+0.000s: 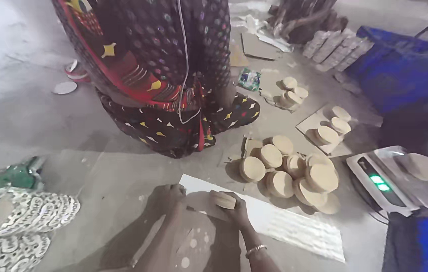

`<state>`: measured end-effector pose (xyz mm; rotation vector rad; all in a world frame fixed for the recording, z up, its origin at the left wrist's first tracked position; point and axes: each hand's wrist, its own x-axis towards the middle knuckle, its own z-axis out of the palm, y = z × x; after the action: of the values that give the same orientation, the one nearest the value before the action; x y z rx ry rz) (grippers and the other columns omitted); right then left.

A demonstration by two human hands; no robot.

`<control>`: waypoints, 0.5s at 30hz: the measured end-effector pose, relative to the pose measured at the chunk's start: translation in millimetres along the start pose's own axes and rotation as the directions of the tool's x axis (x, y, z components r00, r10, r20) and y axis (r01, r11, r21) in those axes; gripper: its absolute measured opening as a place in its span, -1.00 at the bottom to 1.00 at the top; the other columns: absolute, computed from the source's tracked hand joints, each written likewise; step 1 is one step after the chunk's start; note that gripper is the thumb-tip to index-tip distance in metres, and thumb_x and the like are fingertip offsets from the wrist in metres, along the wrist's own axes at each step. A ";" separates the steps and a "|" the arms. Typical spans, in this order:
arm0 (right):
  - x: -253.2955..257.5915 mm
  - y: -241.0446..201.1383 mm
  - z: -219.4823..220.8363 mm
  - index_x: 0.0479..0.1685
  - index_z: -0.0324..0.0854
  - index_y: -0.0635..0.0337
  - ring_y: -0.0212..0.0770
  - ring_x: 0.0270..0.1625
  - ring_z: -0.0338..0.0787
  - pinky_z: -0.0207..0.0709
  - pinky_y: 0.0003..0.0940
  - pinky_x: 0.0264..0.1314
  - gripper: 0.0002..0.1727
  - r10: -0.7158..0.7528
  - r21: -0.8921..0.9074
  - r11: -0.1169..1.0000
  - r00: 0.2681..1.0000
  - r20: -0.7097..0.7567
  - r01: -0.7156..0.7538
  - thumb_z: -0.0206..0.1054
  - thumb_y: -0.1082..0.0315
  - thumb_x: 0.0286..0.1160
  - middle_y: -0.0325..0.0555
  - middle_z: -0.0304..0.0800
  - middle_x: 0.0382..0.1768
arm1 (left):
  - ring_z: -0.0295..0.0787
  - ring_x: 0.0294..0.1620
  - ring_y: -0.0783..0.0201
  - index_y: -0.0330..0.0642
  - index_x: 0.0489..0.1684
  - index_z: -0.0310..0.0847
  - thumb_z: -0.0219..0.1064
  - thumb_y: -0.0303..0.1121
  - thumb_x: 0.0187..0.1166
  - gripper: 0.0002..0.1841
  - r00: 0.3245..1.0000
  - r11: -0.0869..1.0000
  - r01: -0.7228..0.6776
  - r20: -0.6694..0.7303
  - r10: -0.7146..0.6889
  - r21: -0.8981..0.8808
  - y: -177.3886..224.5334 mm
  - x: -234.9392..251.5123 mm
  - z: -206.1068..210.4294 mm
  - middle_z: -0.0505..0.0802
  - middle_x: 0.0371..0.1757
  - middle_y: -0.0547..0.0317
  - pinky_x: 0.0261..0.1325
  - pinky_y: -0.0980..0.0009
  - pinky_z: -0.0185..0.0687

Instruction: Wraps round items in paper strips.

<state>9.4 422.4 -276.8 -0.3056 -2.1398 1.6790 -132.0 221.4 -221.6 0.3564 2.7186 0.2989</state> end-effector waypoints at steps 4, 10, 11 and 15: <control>1.9 3.2 -3.7 0.05 0.80 0.42 -0.21 0.07 0.91 0.69 -0.18 0.31 -0.53 -0.012 -0.146 0.989 1.000 0.005 0.013 0.63 0.40 0.06 0.04 0.95 -0.01 | 0.25 0.74 -0.37 -0.43 0.54 0.48 0.41 0.11 0.55 -0.22 0.980 0.976 0.198 0.019 -0.197 -0.087 25.2 -3.6 -7.2 0.44 0.65 -0.46 0.74 -0.21 0.08; -0.7 4.4 -3.4 0.01 0.84 0.39 0.03 0.03 0.88 0.53 0.13 0.29 -0.53 -0.039 -0.223 0.974 0.999 -0.038 0.029 0.63 0.36 0.01 0.07 0.95 -0.03 | 0.79 0.15 -0.10 -0.43 0.20 0.67 0.52 -0.35 0.52 -0.60 0.982 0.799 0.152 0.001 -0.187 -0.581 17.9 -1.8 -11.8 0.83 0.08 -0.28 0.32 -0.05 0.61; -1.4 7.2 -4.2 0.02 0.83 0.40 0.00 0.04 0.88 0.53 0.12 0.30 -0.53 -0.050 -0.208 0.977 0.998 -0.039 0.040 0.62 0.36 0.02 0.08 0.95 -0.02 | 0.83 0.04 -0.03 -0.44 0.17 0.68 0.51 -0.39 0.52 -0.64 0.981 0.718 0.124 -0.026 -0.194 -0.684 11.6 0.1 -6.7 0.86 0.00 -0.24 0.24 0.00 0.67; -3.6 14.0 -5.6 0.03 0.82 0.40 -0.04 0.07 0.87 0.53 0.08 0.34 -0.52 -0.054 -0.163 0.986 0.998 -0.038 0.047 0.62 0.32 0.06 0.08 0.94 -0.01 | 0.79 0.01 -0.01 -0.39 0.00 0.78 0.44 -0.36 0.60 -0.76 0.977 0.696 0.103 -0.057 -0.204 -0.711 -0.8 2.4 -5.0 0.87 -0.05 -0.19 0.23 0.00 0.62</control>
<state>14.0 429.4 -289.8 -0.3273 -2.2375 1.4610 -136.3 220.6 -218.0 -0.1255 2.4777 1.3049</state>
